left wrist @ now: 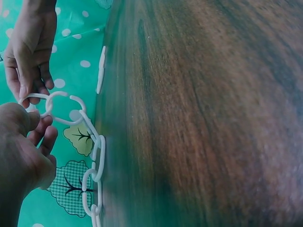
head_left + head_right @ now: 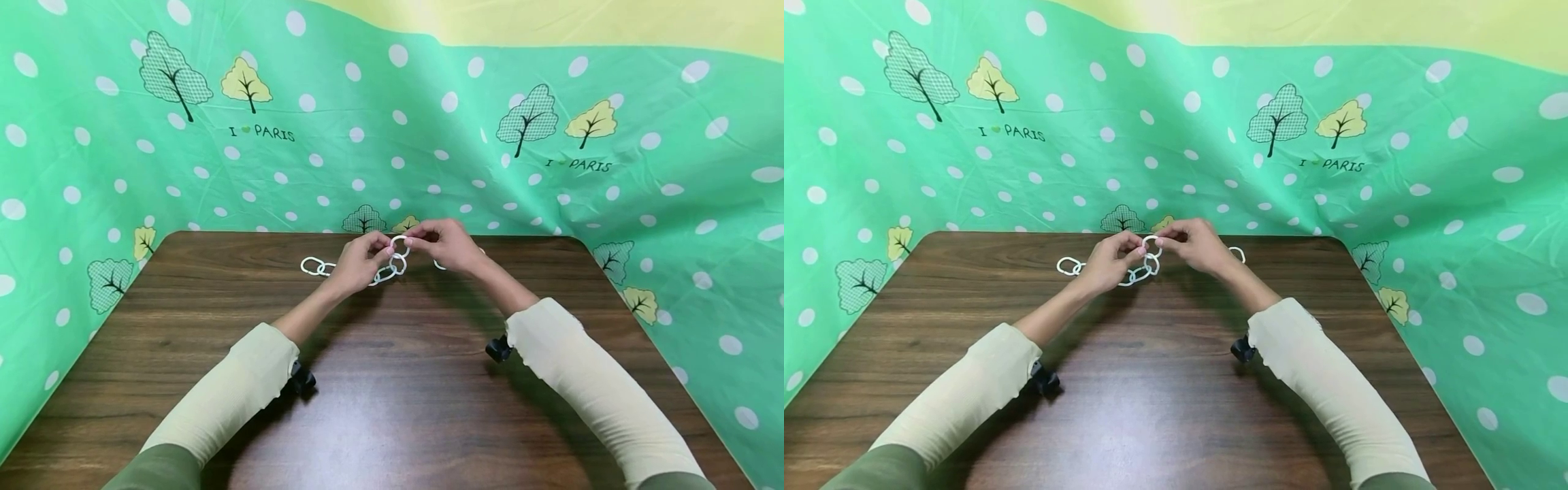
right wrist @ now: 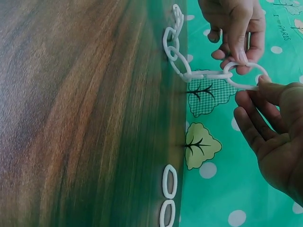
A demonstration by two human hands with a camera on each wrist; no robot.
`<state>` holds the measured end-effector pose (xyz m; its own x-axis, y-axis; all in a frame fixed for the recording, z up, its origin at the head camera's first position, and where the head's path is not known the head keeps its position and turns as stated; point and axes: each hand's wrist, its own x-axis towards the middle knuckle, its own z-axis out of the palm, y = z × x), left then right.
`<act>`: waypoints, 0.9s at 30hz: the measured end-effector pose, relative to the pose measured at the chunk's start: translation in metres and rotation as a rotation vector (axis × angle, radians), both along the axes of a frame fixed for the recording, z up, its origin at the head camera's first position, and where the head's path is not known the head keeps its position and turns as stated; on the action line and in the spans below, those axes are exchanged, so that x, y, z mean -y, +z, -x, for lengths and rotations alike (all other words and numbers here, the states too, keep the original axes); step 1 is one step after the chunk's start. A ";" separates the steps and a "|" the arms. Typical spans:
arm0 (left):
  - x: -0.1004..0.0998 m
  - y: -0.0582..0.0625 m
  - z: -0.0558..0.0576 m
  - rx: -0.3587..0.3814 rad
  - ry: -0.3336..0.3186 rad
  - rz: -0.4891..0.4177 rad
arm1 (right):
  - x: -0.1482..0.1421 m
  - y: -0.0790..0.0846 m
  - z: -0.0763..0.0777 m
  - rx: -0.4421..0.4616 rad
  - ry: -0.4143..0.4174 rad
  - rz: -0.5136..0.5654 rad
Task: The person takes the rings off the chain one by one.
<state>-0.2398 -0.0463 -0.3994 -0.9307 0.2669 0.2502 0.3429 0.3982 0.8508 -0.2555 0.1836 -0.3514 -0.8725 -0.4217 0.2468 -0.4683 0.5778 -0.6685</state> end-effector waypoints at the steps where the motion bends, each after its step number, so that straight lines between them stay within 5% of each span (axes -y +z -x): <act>1: 0.000 0.000 0.000 0.001 -0.001 -0.004 | 0.001 0.000 0.000 -0.003 -0.001 0.001; 22: 0.005 -0.005 -0.006 0.036 0.105 0.014 | 0.008 0.003 0.000 -0.019 -0.081 0.030; 27: 0.004 -0.007 -0.009 0.048 0.072 0.039 | 0.010 0.004 0.000 -0.008 -0.097 0.041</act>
<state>-0.2305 -0.0499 -0.4063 -0.9585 0.2072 0.1958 0.2715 0.4540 0.8486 -0.2554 0.1739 -0.3475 -0.9069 -0.3245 0.2688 -0.4165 0.5932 -0.6889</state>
